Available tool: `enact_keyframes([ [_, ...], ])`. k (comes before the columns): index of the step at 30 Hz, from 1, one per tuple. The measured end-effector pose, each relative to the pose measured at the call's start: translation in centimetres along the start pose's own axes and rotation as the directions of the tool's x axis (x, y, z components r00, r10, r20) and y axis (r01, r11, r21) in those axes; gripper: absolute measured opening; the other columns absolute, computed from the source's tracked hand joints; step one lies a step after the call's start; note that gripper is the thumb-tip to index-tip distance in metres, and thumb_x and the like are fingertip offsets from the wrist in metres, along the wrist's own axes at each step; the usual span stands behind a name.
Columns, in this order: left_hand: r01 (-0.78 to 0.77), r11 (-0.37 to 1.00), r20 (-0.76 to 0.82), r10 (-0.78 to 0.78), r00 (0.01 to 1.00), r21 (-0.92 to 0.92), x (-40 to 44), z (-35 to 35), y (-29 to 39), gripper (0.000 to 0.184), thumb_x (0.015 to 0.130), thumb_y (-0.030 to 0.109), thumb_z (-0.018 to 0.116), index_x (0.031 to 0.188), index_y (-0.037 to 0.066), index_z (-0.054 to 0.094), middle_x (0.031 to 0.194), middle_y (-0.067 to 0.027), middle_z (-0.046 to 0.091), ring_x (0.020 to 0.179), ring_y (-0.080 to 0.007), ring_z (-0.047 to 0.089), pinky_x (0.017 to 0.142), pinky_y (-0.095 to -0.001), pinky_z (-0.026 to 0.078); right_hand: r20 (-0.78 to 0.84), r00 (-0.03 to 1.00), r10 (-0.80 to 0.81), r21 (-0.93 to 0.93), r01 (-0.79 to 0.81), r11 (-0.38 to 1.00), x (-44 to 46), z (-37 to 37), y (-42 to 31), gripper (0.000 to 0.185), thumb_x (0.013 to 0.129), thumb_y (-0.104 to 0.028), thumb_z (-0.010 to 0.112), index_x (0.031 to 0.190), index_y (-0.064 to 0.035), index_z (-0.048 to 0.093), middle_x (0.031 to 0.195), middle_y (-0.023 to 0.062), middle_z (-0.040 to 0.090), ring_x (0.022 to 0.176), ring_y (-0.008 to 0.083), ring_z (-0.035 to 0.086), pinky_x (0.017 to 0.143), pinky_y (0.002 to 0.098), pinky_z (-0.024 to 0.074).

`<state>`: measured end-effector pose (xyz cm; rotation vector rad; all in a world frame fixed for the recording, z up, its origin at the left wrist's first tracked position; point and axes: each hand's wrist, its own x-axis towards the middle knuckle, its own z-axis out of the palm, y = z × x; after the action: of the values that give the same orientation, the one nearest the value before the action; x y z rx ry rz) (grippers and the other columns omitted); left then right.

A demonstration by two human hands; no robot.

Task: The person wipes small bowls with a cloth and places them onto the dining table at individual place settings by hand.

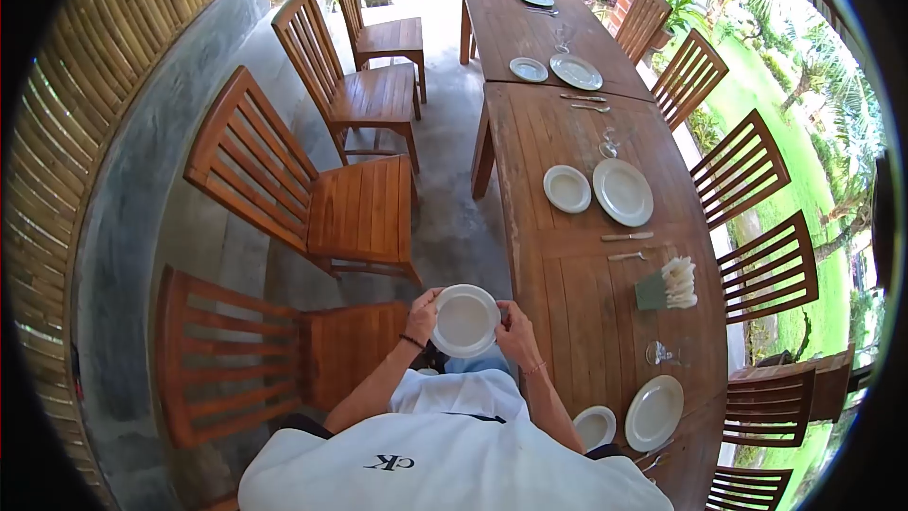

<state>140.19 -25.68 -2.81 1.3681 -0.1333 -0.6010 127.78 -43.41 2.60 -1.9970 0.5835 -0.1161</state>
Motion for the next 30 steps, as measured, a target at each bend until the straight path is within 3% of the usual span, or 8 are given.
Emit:
enact_keyframes([
  [9, 0.111, 0.986, -0.062, -0.104, 0.993, 0.123, 10.7, -0.8, 1.0, 0.024, 0.094, 0.005, 0.048, 0.111, -0.001, 0.064, 0.097, -0.0032, 0.067, 0.089, -0.0111, 0.06, 0.081, -0.0231, 0.048, 0.071, 0.995, 0.066, 0.087, -0.072, 0.994, 11.4, 1.7, 2.2, 0.037, 0.078, 0.001, 0.057, 0.115, -0.0022, 0.056, 0.073, 0.0091, 0.06, 0.063, 0.0172, 0.059, 0.057, 0.0306, 0.0497],
  [12, 0.138, 0.989, -0.046, -0.136, 0.99, 0.056, 16.5, -0.3, 0.9, 0.023, 0.095, 0.007, 0.049, 0.111, 0.0, 0.063, 0.098, -0.0031, 0.067, 0.09, -0.0109, 0.061, 0.081, -0.0232, 0.048, 0.052, 0.998, 0.021, 0.047, -0.023, 0.999, 17.0, 0.4, 2.3, 0.037, 0.078, 0.003, 0.056, 0.115, -0.0013, 0.056, 0.072, 0.0078, 0.058, 0.061, 0.0167, 0.059, 0.055, 0.0296, 0.0501],
  [16, 0.07, 0.976, -0.066, -0.058, 0.996, 0.204, 24.0, 0.6, 3.8, 0.023, 0.094, 0.006, 0.048, 0.111, 0.0, 0.063, 0.1, -0.0036, 0.068, 0.091, -0.011, 0.061, 0.082, -0.0235, 0.048, 0.039, 0.999, 0.015, 0.156, -0.021, 0.988, 24.6, -0.4, 0.8, 0.034, 0.081, 0.003, 0.053, 0.114, -0.0026, 0.056, 0.069, 0.0064, 0.056, 0.06, 0.0159, 0.058, 0.051, 0.0283, 0.0481],
  [18, -0.044, 0.994, -0.078, 0.052, 0.996, 0.101, 26.5, 1.3, 5.1, 0.022, 0.094, 0.007, 0.049, 0.108, 0.0, 0.064, 0.096, -0.0031, 0.067, 0.088, -0.0104, 0.06, 0.08, -0.023, 0.048, -0.069, 0.998, -0.015, 0.156, 0.025, 0.987, 27.5, -1.0, 0.3, 0.027, 0.085, -0.002, 0.054, 0.112, -0.0033, 0.057, 0.069, 0.0069, 0.058, 0.06, 0.0157, 0.058, 0.05, 0.028, 0.0471],
  [22, 0.041, 0.997, -0.091, -0.036, 0.995, 0.061, 30.0, 3.7, 9.2, 0.021, 0.093, 0.008, 0.049, 0.104, 0.001, 0.065, 0.091, -0.002, 0.066, 0.086, -0.0092, 0.059, 0.077, -0.0222, 0.047, -0.087, 0.996, 0.001, 0.115, 0.009, 0.993, 31.5, -3.0, -2.1, 0.022, 0.089, -0.007, 0.057, 0.11, -0.0028, 0.059, 0.071, 0.0079, 0.061, 0.059, 0.0153, 0.059, 0.05, 0.0274, 0.0464],
  [25, 0.097, 0.992, -0.094, -0.089, 0.992, 0.081, 32.7, 4.4, 10.3, 0.021, 0.092, 0.011, 0.05, 0.101, 0.001, 0.066, 0.088, -0.0009, 0.064, 0.084, -0.0079, 0.057, 0.075, -0.0217, 0.046, -0.048, 0.996, 0.075, 0.167, -0.066, 0.984, 33.7, -3.7, -2.5, 0.022, 0.088, -0.015, 0.062, 0.106, -0.0034, 0.06, 0.076, 0.0146, 0.065, 0.067, 0.0233, 0.064, 0.064, 0.0351, 0.0499],
  [27, 0.086, 0.975, -0.064, -0.074, 0.995, 0.206, 34.7, 4.5, 10.0, 0.021, 0.091, 0.01, 0.048, 0.1, 0.001, 0.066, 0.089, -0.0012, 0.064, 0.085, -0.0088, 0.057, 0.075, -0.0228, 0.046, -0.032, 0.996, 0.079, 0.196, -0.072, 0.978, 35.1, -3.5, -1.7, 0.023, 0.088, -0.008, 0.058, 0.11, -0.0016, 0.059, 0.08, 0.011, 0.065, 0.063, 0.0163, 0.062, 0.05, 0.029, 0.0508],
  [30, 0.114, 0.976, -0.017, -0.113, 0.993, 0.185, 38.1, 4.4, 9.8, 0.022, 0.089, 0.009, 0.047, 0.099, 0.001, 0.066, 0.089, -0.0016, 0.064, 0.084, -0.0104, 0.057, 0.076, -0.0239, 0.046, 0.001, 0.993, 0.116, 0.25, -0.113, 0.962, 37.4, -3.6, -0.9, 0.027, 0.086, -0.003, 0.054, 0.113, -0.0007, 0.058, 0.085, 0.012, 0.065, 0.064, 0.0171, 0.063, 0.05, 0.0297, 0.0526],
])
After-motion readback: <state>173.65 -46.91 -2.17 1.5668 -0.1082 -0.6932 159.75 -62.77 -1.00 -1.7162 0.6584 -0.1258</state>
